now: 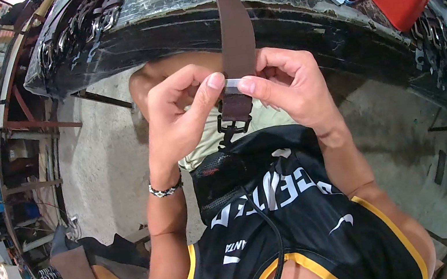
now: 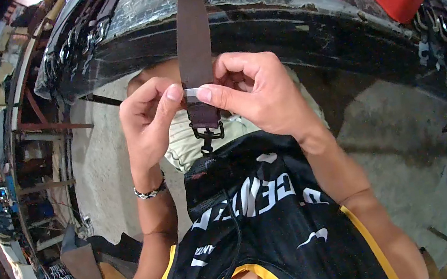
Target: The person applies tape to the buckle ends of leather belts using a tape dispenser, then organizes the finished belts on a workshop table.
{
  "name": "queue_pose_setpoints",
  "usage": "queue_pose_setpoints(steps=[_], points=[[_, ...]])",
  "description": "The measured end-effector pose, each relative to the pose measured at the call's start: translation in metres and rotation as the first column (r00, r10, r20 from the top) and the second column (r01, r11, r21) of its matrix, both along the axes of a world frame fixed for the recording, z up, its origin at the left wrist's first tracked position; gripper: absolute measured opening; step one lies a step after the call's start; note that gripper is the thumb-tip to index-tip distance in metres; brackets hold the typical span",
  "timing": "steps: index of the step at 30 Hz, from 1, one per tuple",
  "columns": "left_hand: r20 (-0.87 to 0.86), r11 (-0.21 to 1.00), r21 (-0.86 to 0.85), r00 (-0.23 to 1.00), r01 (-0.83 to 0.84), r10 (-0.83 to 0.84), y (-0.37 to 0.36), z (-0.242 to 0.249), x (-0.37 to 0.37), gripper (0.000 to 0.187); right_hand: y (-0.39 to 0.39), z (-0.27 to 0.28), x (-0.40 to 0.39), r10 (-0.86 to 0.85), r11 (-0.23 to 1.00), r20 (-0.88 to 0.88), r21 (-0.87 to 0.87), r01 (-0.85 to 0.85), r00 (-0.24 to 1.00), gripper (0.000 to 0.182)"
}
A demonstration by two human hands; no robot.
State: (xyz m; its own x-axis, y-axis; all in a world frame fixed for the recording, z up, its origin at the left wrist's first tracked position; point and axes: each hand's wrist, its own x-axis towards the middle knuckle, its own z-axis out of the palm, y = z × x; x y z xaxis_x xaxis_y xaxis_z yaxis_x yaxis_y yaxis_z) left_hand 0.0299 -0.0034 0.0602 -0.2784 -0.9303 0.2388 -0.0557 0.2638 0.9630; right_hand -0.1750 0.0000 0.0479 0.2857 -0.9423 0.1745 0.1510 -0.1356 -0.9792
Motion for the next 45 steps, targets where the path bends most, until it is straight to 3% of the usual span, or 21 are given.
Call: queue_pose_setpoints(steps=[2,9,14,26,32,39,45], points=[[-0.089,1.000,-0.013,0.996,0.018,-0.019,0.001,-0.009,-0.001,0.017,0.000,0.002,0.001,-0.006,1.000,0.025,0.002,0.006,1.000,0.018],[-0.131,0.998,0.005,0.990,-0.056,0.056,0.015,-0.005,-0.013,0.013,0.002,-0.001,0.004,0.029,1.000,0.105,0.006,-0.030,0.994,0.013],[-0.083,0.997,-0.047,0.995,-0.065,0.061,0.013,-0.007,-0.014,0.013,0.003,0.001,0.005,0.063,0.997,0.129,0.033,-0.067,0.990,0.016],[-0.146,0.998,0.029,0.987,-0.060,0.064,0.017,-0.010,-0.013,0.014,0.002,0.006,-0.004,0.136,0.991,-0.067,0.009,-0.135,0.989,0.014],[-0.173,0.997,0.036,0.983,-0.063,0.068,0.013,-0.015,-0.009,0.014,-0.010,-0.010,-0.020,0.306,0.947,0.103,0.073,-0.314,0.946,0.015],[-0.169,0.997,0.059,0.984,-0.044,0.053,0.013,-0.020,-0.007,0.015,-0.006,-0.012,-0.008,0.203,0.979,0.023,-0.026,-0.203,0.979,0.021],[-0.248,0.995,0.101,0.968,-0.016,0.041,0.012,-0.025,-0.009,0.014,-0.009,-0.015,-0.014,0.244,0.969,0.052,0.014,-0.245,0.968,0.023]])
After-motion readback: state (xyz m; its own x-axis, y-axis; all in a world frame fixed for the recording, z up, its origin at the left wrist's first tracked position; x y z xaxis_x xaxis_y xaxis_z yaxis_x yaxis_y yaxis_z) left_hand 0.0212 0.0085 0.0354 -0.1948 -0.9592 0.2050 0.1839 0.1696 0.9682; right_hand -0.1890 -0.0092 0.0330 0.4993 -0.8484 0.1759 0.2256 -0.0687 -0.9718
